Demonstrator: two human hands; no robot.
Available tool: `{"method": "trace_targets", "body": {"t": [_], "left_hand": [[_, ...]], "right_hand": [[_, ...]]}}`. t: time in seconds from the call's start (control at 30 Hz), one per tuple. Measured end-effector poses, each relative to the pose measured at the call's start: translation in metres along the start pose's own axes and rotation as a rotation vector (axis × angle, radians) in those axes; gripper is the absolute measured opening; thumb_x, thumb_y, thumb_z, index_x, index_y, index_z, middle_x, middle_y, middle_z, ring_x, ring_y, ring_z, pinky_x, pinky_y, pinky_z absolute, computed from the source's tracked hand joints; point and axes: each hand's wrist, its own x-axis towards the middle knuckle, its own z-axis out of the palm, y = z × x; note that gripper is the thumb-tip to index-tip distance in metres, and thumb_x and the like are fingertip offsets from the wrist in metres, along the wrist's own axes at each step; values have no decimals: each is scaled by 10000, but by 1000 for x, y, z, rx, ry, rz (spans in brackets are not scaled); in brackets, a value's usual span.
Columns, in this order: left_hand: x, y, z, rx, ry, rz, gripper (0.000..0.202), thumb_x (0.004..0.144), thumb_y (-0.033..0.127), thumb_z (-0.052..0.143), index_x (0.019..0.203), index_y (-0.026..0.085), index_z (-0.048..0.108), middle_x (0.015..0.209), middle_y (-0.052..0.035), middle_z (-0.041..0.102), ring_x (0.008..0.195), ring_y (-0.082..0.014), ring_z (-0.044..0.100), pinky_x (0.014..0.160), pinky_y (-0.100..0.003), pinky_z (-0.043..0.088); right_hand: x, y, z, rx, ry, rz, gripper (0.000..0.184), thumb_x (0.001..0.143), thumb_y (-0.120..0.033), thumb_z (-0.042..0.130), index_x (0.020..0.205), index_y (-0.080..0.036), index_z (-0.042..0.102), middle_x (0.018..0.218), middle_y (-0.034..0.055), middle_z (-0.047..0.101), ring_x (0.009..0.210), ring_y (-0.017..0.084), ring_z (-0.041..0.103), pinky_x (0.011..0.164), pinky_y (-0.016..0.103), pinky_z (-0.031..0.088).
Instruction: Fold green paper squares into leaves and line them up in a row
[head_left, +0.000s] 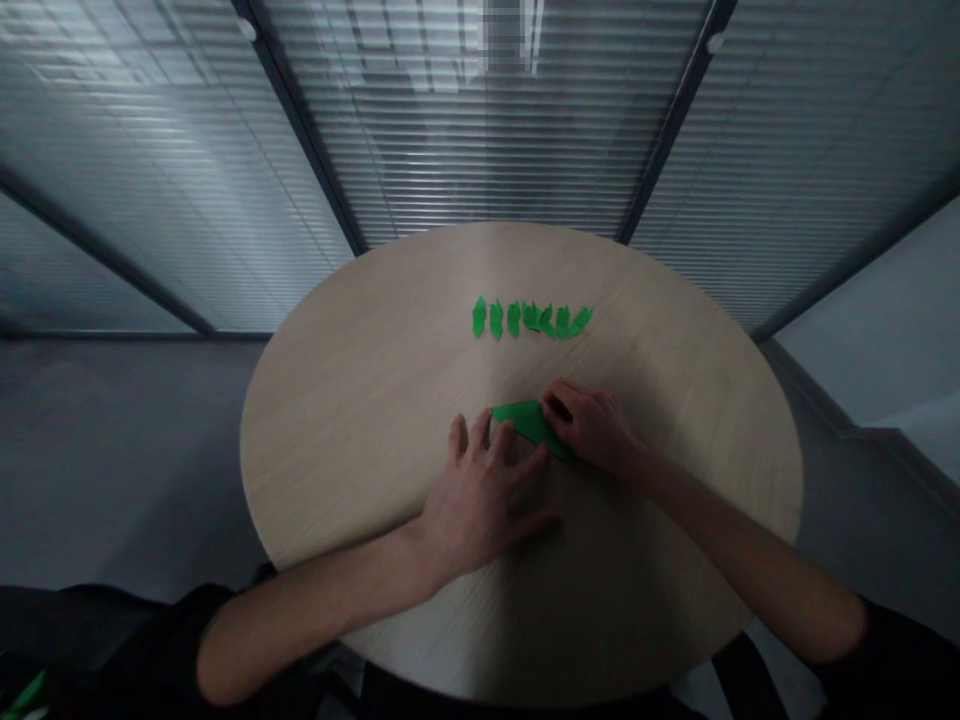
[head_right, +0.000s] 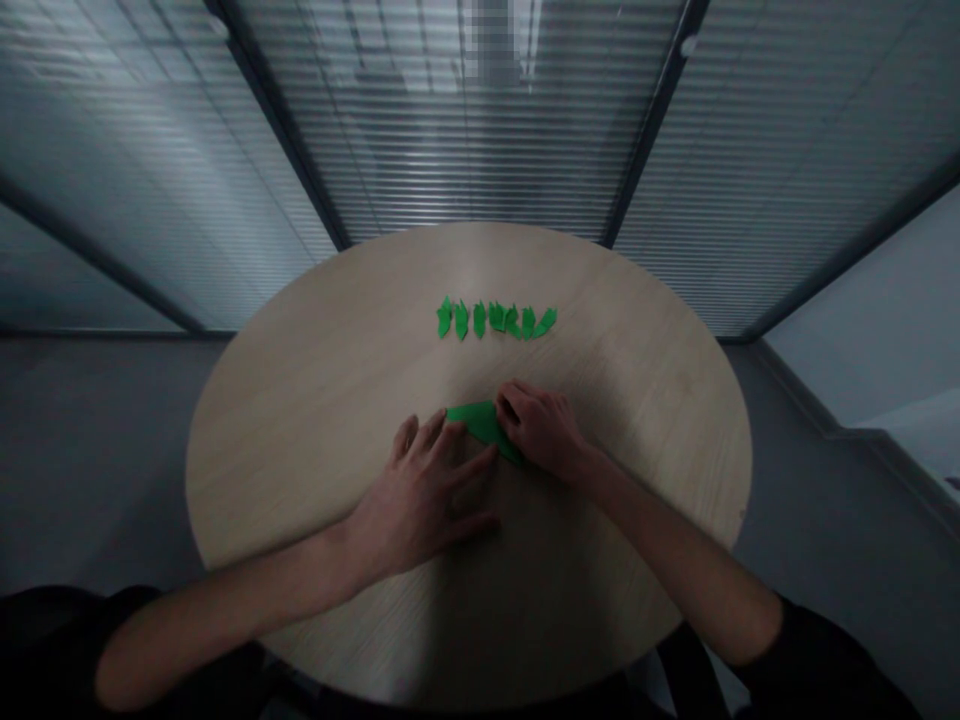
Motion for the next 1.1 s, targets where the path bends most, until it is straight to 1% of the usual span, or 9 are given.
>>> {"method": "trace_targets", "body": {"t": [0.13,0.2,0.3,0.4,0.5,0.63,0.87,1.0,1.1], "left_hand": [[0,1,-2,28,-13,-13,675,883,688,683,1443,316,629,1393,-192,538,1378,-510,402,1091,-812,303],[1,1,-4,31,5,-1,686,869,699,690,1429,307,640,1359,-190,559,1338,-491,444,1087,-795,326],[3,-1,-2,22,31,73,677,886,688,665,1384,229,661,1275,-195,607,1226,-431,536,1065,-707,417],[6,-3,4,-21,59,187,617,939,594,630,1328,116,664,1249,-211,641,1178,-387,576,1034,-585,498],[8,-5,10,-64,91,244,571,967,535,600,1298,74,661,1279,-218,646,1200,-377,576,1059,-546,505],[9,-4,11,-91,69,237,548,974,523,591,1300,88,664,1192,-181,667,1158,-367,585,1052,-537,512],[9,-4,4,-118,55,253,506,965,513,621,1337,173,669,1223,-172,637,1178,-375,551,1027,-580,500],[10,-7,2,-139,65,247,506,946,539,644,1315,194,688,1198,-159,633,1162,-369,550,1065,-609,469],[10,-8,4,-158,92,258,525,942,542,646,1307,168,692,1170,-161,641,1156,-358,563,1112,-612,449]], "right_hand": [[0,-1,0,-5,4,10,128,986,-220,554,893,-199,641,903,59,728,728,183,613,664,296,339],[0,0,0,-2,0,14,129,987,-225,554,895,-200,641,894,57,728,722,182,610,662,295,338],[0,2,0,4,-7,6,126,986,-232,555,897,-204,639,890,55,725,729,183,611,667,291,345],[-1,2,0,7,-9,-4,129,987,-229,549,896,-206,637,902,57,724,749,187,620,672,288,351],[-1,1,-1,7,-12,-2,134,989,-226,547,889,-208,635,895,53,726,741,185,620,673,290,353],[-1,-2,-3,2,-10,10,144,997,-226,544,889,-202,636,899,57,730,731,186,622,675,296,357],[0,-2,-2,0,-10,14,127,995,-222,556,908,-197,645,911,64,738,750,197,640,690,301,372],[0,-2,-1,-1,-15,0,124,997,-221,560,908,-198,643,921,64,740,760,195,643,690,298,369],[0,-1,-1,8,-18,0,120,1000,-223,562,920,-196,647,927,66,740,757,190,639,693,295,371]]}}
